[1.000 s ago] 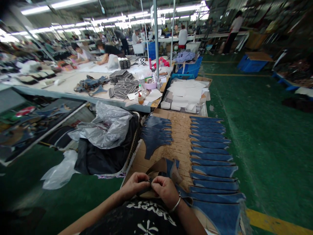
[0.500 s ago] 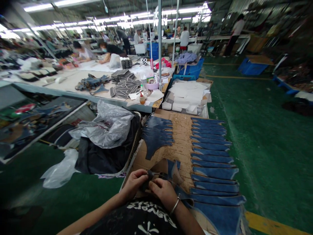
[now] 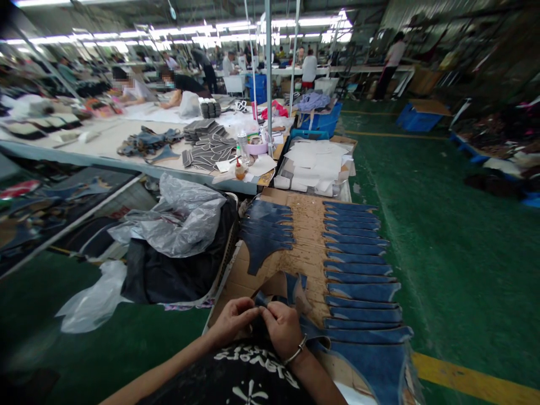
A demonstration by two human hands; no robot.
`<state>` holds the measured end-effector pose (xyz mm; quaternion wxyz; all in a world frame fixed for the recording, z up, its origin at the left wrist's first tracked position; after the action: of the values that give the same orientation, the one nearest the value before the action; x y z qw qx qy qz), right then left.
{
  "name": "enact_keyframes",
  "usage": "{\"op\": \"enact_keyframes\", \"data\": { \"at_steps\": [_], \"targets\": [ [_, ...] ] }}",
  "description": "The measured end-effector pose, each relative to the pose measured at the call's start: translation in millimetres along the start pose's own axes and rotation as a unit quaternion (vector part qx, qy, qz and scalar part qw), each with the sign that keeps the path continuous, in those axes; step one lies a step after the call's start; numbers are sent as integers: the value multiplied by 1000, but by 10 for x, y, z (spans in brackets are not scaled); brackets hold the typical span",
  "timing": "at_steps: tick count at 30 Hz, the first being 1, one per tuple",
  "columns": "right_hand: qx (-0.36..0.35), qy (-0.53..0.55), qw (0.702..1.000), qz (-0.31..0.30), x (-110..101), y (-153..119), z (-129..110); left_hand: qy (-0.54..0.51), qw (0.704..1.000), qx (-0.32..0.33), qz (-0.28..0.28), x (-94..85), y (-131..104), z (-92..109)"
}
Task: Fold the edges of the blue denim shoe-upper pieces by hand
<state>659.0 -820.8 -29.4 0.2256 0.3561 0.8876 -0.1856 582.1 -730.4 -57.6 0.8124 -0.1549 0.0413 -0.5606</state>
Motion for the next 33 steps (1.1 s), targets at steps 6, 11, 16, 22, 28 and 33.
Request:
{"op": "enact_keyframes", "data": {
  "at_steps": [6,11,16,22,28,33],
  "targets": [
    [-53,-32,998,-5,-18,-96,-145,1,1000,0,-26,40,-6,-140],
    [39,106,993,-41,28,-146,0,-4,999,21,-29,72,-49,-93],
    [130,359,897,-221,276,-258,77,10,999,34,-32,113,-117,52],
    [83,275,939,-190,250,-241,92,20,999,26,-9,165,-142,1],
    [85,279,949,-116,43,-256,62,-18,1000,8,17,151,-178,-62],
    [163,378,904,-114,-30,-328,165,40,994,89,-48,179,-224,155]
  ]
}}
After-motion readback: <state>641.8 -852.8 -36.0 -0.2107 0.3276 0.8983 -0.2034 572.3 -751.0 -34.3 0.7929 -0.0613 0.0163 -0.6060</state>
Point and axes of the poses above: each hand's wrist, its own y-axis towards the middle knuckle, its own x-axis out of the palm, z = x × y, the point moved 8 cm from there along y, towards the middle knuckle, and after that the axes turned 8 degrees about x, right-handed, at the moved point
